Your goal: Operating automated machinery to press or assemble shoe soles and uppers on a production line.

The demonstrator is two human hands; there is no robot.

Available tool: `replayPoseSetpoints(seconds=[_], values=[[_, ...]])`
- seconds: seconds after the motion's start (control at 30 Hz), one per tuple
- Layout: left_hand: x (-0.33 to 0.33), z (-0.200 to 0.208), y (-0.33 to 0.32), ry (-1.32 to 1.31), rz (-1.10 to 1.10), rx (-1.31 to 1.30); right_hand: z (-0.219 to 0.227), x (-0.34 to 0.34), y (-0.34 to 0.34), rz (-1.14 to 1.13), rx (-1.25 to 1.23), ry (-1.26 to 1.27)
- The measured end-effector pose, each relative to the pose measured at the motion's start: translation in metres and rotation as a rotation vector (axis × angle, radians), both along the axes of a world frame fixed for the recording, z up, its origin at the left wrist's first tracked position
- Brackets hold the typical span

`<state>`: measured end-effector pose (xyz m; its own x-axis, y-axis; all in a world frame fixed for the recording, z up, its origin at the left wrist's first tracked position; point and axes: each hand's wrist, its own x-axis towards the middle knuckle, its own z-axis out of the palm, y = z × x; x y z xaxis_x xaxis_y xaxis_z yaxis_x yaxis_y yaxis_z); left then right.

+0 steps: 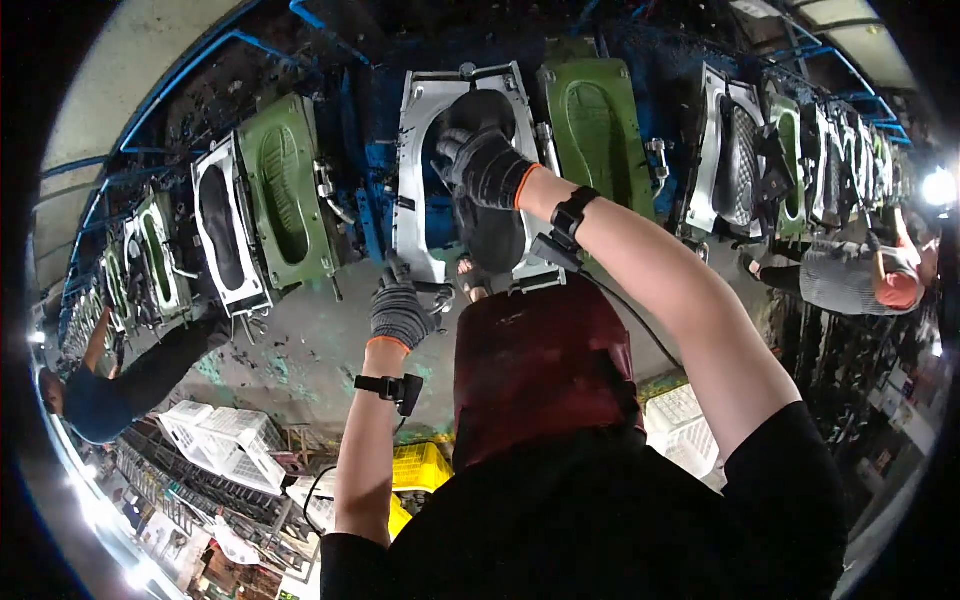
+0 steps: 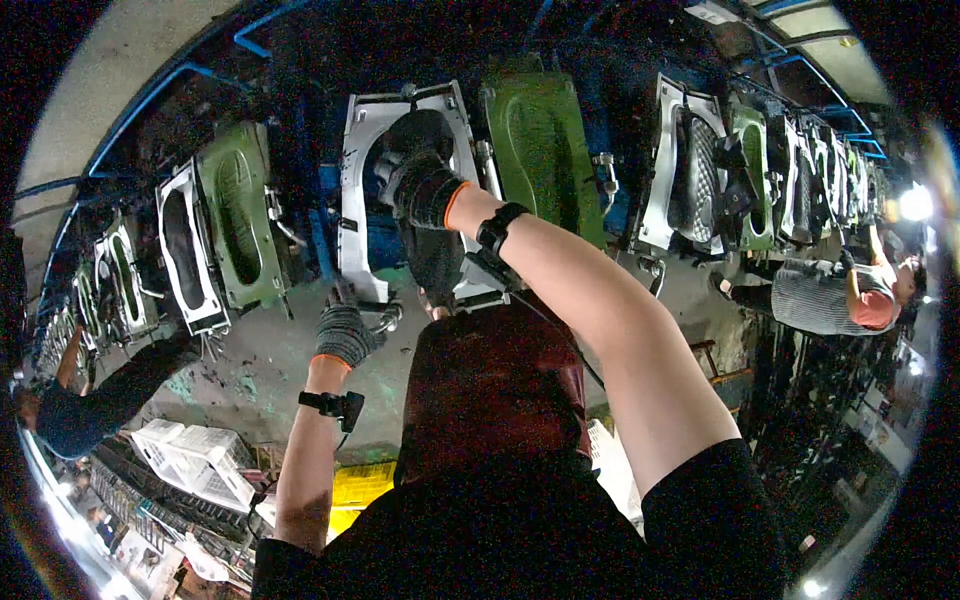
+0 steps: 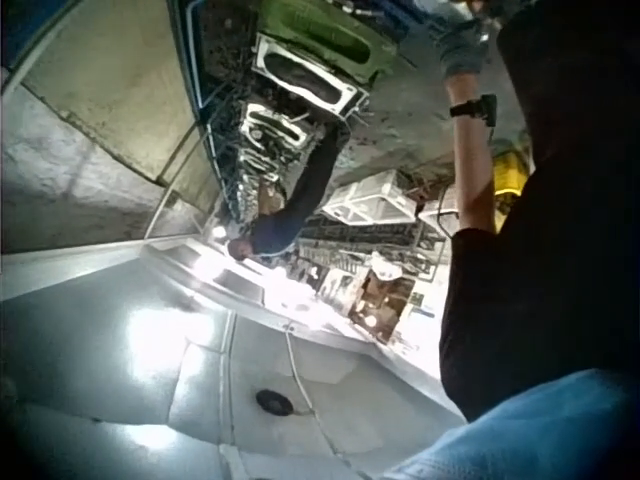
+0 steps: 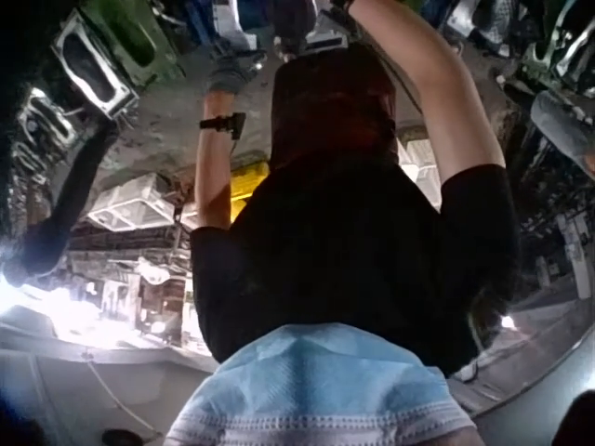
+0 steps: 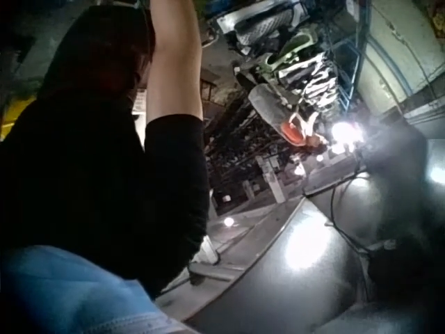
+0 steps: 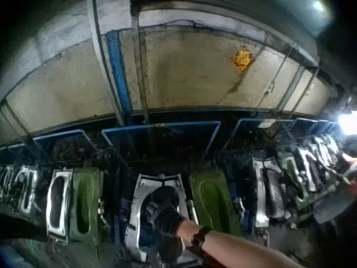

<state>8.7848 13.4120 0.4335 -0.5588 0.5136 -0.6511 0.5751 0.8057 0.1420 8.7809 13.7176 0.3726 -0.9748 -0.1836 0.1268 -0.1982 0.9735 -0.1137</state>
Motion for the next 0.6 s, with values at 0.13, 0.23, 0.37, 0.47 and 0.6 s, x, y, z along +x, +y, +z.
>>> replayPoseSetpoints(seconds=[0.13, 0.23, 0.37, 0.47, 0.6], values=[[0.049, -0.002, 0.011, -0.154, -0.228, -0.029, 0.037, 0.02, -0.018, -0.057, 0.073, 0.016], [0.062, -0.003, 0.008, -0.186, 0.139, 0.27, 0.049, 0.054, -0.048, -0.209, -0.151, -0.013], [0.052, -0.003, 0.029, 0.325, -0.161, 0.606, 0.042, 0.149, -0.066, -0.096, -0.076, -0.101], [0.036, -0.016, 0.049, 0.418, -0.365, 0.718, 0.03, 0.166, -0.07, -0.096, -0.246, -0.032], [0.013, -0.026, 0.066, 0.326, -0.387, 0.814, 0.022, 0.144, -0.051, -0.112, -0.265, 0.269]])
